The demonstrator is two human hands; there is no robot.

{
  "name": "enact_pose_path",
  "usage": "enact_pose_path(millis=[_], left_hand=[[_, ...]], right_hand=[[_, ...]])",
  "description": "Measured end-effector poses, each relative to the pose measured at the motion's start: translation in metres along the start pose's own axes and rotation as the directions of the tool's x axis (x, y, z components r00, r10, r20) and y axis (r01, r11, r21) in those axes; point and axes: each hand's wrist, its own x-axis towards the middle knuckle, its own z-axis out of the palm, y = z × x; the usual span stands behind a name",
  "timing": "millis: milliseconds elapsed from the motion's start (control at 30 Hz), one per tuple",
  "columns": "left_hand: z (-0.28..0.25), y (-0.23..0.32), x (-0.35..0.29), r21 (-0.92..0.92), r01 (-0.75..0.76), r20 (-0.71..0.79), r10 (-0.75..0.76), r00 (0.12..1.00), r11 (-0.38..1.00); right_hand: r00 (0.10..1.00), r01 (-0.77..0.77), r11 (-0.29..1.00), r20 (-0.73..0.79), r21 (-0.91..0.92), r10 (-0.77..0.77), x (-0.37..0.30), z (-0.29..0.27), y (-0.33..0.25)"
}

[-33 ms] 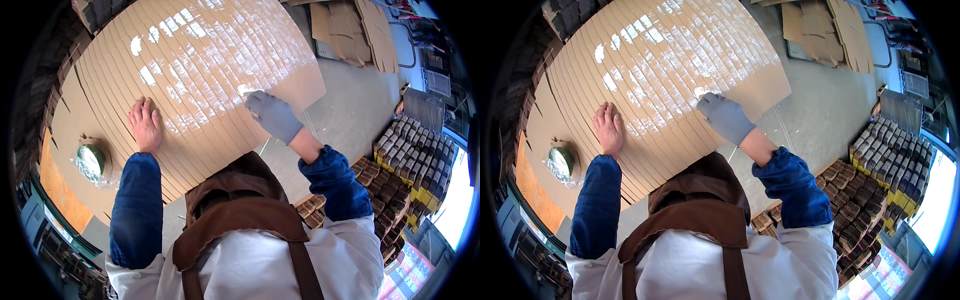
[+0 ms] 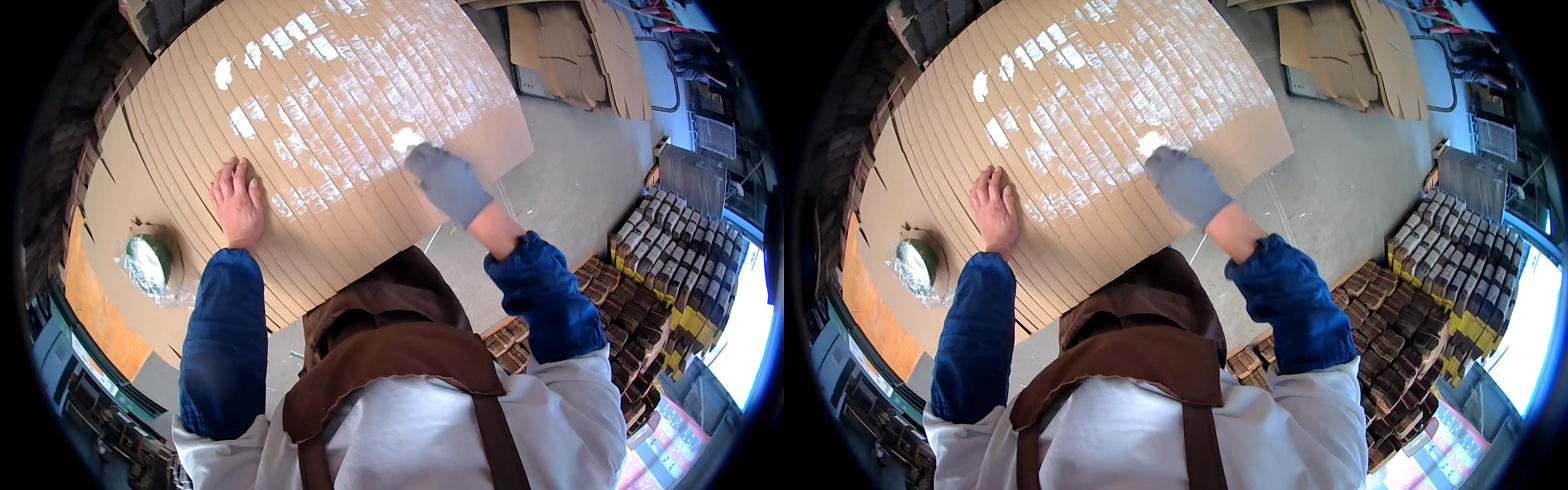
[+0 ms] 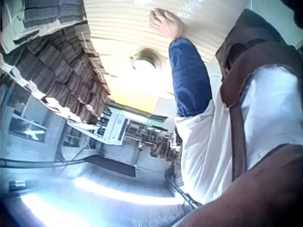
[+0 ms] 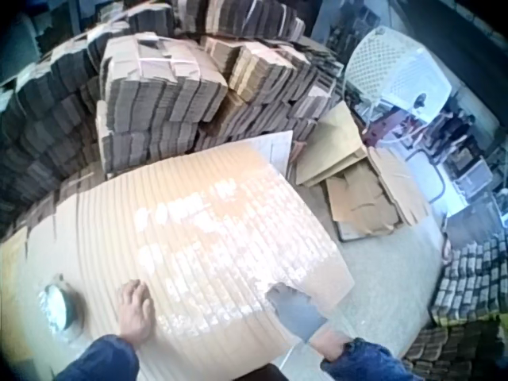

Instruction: The person scoops white glue from a container and applies it to a large piece of cardboard using a brush. The person repeatedly dips the brush into the glue and spreads it across the cardboard surface in a systematic manner.

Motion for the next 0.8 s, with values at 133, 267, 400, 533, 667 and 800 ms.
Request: enact_pose_path(millis=[133, 267, 400, 533, 667, 800], left_hand=[[-0.002, -0.002, -0.008, 0.013, 0.012, 0.020, -0.013, 1.000, 1.000], [-0.002, -0.001, -0.006, 0.018, 0.021, 0.020, -0.021, 1.000, 1.000], [-0.004, -0.003, -0.010, -0.001, 0.006, 0.032, -0.006, 0.999, 1.000], [-0.008, 0.003, -0.005, 0.013, 0.025, 0.034, -0.025, 0.999, 1.000], [-0.003, 0.006, 0.001, 0.005, 0.022, 0.028, -0.022, 0.999, 1.000], [-0.002, -0.002, -0.007, 0.021, 0.037, 0.028, -0.038, 0.999, 0.999]], right_hand=[[0.951, -0.193, 0.959, -0.202, 0.207, 0.234, 0.025, -0.021, 0.030], [0.993, -0.042, 0.986, -0.100, 0.164, 0.059, 0.034, -0.013, 0.001], [0.881, -0.257, 0.919, -0.317, 0.300, 0.350, 0.058, -0.021, 0.039], [0.997, 0.008, 0.952, -0.077, 0.305, 0.016, 0.061, -0.003, -0.042], [0.863, -0.348, 0.910, -0.303, 0.225, 0.405, 0.092, -0.014, 0.050], [0.957, -0.073, 0.942, -0.243, 0.327, 0.159, 0.090, -0.007, -0.032]])
